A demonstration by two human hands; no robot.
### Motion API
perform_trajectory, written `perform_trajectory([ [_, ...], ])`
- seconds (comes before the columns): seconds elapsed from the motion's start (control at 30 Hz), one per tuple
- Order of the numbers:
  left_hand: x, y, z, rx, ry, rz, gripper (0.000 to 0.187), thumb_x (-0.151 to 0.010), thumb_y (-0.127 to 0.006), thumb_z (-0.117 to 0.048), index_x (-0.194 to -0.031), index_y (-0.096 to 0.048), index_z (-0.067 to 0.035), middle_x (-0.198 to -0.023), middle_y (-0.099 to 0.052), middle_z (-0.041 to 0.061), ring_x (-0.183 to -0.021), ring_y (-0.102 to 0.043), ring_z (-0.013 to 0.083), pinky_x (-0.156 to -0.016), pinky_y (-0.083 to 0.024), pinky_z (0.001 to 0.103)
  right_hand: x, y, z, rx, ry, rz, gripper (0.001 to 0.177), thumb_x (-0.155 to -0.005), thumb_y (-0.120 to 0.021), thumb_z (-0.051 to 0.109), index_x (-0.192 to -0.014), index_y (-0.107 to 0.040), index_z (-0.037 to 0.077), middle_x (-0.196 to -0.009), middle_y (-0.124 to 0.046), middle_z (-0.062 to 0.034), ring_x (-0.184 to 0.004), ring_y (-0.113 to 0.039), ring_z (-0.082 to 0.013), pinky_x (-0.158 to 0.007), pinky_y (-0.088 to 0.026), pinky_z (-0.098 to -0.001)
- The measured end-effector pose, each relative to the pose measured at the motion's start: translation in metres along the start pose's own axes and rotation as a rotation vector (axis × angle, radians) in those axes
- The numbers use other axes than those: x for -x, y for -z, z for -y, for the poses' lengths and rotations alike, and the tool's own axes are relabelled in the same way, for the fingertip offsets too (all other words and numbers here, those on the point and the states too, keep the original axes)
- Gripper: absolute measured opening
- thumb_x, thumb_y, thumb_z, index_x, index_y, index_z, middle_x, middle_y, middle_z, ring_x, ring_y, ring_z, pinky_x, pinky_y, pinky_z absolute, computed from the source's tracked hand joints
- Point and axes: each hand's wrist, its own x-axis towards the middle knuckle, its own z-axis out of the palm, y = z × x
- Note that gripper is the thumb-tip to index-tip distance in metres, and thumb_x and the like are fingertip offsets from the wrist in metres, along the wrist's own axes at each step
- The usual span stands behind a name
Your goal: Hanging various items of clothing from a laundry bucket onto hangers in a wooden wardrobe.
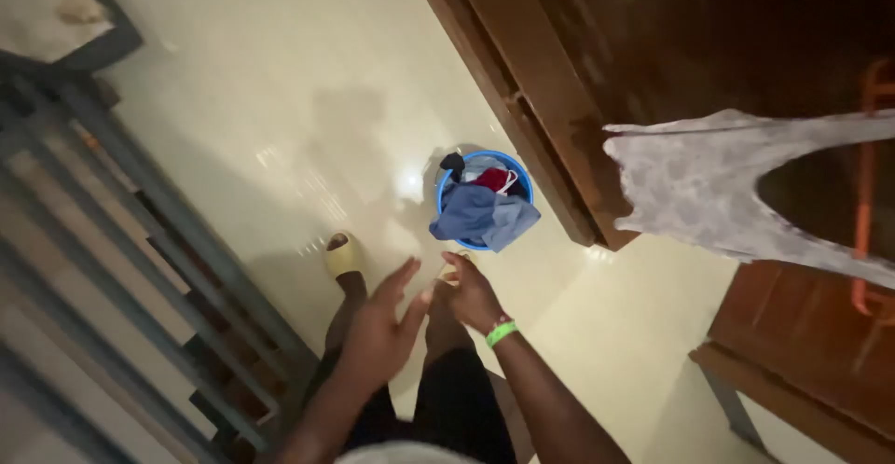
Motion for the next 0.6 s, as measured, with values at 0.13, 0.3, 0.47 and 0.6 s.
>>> perform_trajectory([
  [0.13,0.0,-0.023,0.042,0.135,0.134,0.036,0.055,-0.099,-0.063,-0.028,-0.143,-0.052,0.002,-0.139,-0.064,0.022,-0.129,-0.064,0.0298,-0.103,-0.051,0.039,-0.089,-0.027,-0.218,0.017,-0.11,-0.04,0.06,-0.089,-0.076,0.027,-0.14,-0.054,0.002,-0.137,-0.063,-0.018,-0.118,-0.063,-0.0277,-0.101,-0.049,-0.036],
  [0.3,0.001,-0.045,0.096,0.177,0.405,0.096,0.053,-0.097,-0.062,-0.028,-0.143,-0.053,-0.001,-0.143,-0.062,0.019,-0.131,-0.061,0.0282,-0.103,-0.05,0.039,-0.149,-0.004,-0.273,0.188,-0.421,-0.088,0.068,-0.08,-0.078,0.044,-0.131,-0.063,0.002,-0.131,-0.067,-0.0195,-0.123,-0.063,-0.0324,-0.105,-0.047,-0.0379],
  [0.47,-0.006,-0.056,0.137,0.166,0.575,0.1,0.056,-0.096,-0.061,-0.031,-0.145,-0.053,-0.005,-0.143,-0.062,0.017,-0.133,-0.06,0.026,-0.105,-0.049,0.039,-0.202,0.003,-0.373,0.633,-0.214,-0.103,0.05,-0.087,-0.07,0.037,-0.127,-0.067,0.006,-0.133,-0.066,-0.0143,-0.127,-0.059,-0.0294,-0.113,-0.042,-0.0445],
  [0.6,-0.003,-0.059,0.166,0.141,0.67,0.09,0.058,-0.096,-0.06,-0.033,-0.147,-0.05,-0.007,-0.144,-0.06,0.017,-0.134,-0.059,0.0255,-0.105,-0.048,0.039,-0.207,0.033,-0.312,1.105,0.113,-0.047,0.031,-0.086,-0.065,0.027,-0.112,-0.076,0.015,-0.143,-0.062,-0.0115,-0.135,-0.05,-0.0287,-0.112,-0.034,-0.0539],
])
